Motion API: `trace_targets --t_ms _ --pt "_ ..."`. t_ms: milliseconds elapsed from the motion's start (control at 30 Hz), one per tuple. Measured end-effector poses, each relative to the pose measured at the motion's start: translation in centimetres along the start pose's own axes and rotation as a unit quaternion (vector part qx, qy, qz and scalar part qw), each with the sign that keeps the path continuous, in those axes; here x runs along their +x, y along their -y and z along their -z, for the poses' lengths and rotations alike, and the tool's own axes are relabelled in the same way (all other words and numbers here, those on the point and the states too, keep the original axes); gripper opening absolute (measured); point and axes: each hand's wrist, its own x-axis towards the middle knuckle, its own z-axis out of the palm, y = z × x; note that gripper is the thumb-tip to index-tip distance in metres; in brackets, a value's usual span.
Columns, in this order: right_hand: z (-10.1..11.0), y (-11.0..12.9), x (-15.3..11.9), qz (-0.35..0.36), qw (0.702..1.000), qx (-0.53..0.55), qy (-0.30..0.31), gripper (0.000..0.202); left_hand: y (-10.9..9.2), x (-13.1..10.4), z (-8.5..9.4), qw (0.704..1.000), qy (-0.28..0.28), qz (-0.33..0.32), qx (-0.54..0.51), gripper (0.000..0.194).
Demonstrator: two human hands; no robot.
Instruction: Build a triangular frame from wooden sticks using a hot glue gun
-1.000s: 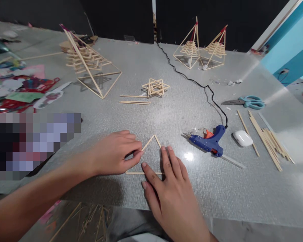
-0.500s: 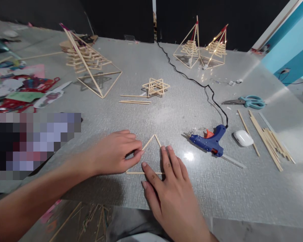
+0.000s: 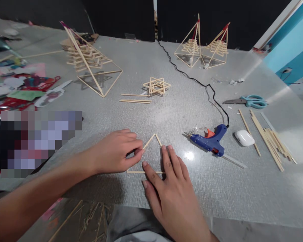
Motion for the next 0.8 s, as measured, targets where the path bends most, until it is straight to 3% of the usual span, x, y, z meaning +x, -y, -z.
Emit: trace_targets --t_ms 800 --pt "-0.05 -0.05 0.0 -0.006 1.0 0.003 0.005 0.047 0.07 0.0 -0.23 1.0 -0.021 -0.011 -0.018 0.031"
